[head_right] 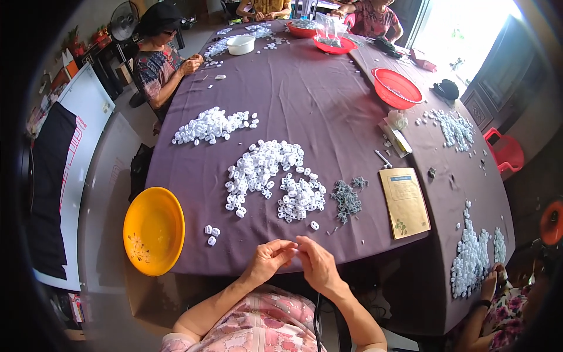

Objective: The person sorts small white plastic components by hand on a table.

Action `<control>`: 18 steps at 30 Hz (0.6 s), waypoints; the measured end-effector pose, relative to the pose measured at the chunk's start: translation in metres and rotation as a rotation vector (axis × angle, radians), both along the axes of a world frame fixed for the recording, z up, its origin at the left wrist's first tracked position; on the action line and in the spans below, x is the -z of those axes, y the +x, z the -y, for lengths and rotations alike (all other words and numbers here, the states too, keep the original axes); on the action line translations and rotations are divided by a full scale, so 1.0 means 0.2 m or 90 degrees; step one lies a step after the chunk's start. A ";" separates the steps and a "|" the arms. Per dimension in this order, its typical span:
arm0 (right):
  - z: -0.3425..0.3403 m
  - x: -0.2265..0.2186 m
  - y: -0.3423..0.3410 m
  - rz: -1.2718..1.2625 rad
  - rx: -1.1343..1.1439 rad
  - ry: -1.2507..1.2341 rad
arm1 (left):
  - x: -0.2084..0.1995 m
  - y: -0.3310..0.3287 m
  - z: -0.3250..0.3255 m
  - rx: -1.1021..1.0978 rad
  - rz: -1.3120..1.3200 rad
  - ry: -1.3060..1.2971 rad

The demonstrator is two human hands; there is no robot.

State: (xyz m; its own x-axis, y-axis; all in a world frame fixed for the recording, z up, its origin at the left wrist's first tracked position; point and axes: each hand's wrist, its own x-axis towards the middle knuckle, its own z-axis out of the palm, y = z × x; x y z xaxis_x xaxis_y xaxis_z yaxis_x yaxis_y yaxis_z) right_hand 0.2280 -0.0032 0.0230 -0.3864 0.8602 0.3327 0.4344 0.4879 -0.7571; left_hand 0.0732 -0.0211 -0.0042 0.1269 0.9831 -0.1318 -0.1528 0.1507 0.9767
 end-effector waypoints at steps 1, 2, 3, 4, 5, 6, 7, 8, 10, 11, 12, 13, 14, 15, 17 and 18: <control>0.00 0.01 -0.01 -0.002 -0.001 0.003 | 0.03 0.00 0.00 -0.001 -0.002 0.003; 0.00 0.01 -0.02 -0.005 -0.011 -0.033 | 0.05 -0.01 0.00 -0.012 -0.008 0.030; 0.00 0.02 -0.02 -0.007 -0.018 -0.071 | 0.04 -0.01 -0.01 -0.021 -0.014 0.055; -0.01 0.01 -0.02 -0.008 -0.019 -0.070 | 0.04 -0.01 -0.01 -0.021 -0.015 0.056; -0.04 -0.01 -0.02 -0.012 -0.029 -0.107 | 0.02 -0.02 -0.01 -0.033 0.001 0.017; -0.07 -0.03 -0.01 -0.016 -0.039 -0.146 | 0.01 -0.02 -0.01 -0.046 0.017 -0.025; -0.16 -0.02 0.01 -0.054 0.001 -0.136 | 0.00 -0.03 0.00 -0.046 0.016 -0.026; -0.27 0.02 0.06 -0.087 0.051 -0.110 | 0.00 -0.02 -0.01 -0.060 0.041 -0.044; -0.49 -0.10 0.05 -0.120 0.113 -0.148 | 0.01 -0.04 0.00 -0.078 0.058 -0.053; -0.60 -0.19 0.01 -0.138 0.098 -0.127 | 0.03 -0.05 0.00 -0.080 0.055 -0.056; -0.73 -0.25 0.00 -0.164 0.089 -0.137 | 0.03 -0.05 -0.01 -0.079 0.057 -0.070; -0.86 -0.31 -0.01 -0.193 0.078 -0.147 | 0.03 -0.05 -0.01 -0.080 0.057 -0.085; -0.98 -0.37 -0.04 -0.192 0.076 -0.156 | 0.03 -0.05 -0.01 -0.079 0.053 -0.089; -1.09 -0.46 -0.04 -0.188 0.082 -0.160 | 0.02 -0.03 -0.02 -0.068 0.062 -0.088; -1.29 -0.58 -0.09 -0.154 0.132 -0.185 | 0.01 -0.02 -0.01 -0.066 0.063 -0.090; -1.35 -0.64 -0.11 -0.145 0.149 -0.191 | 0.01 -0.02 -0.01 -0.064 0.061 -0.093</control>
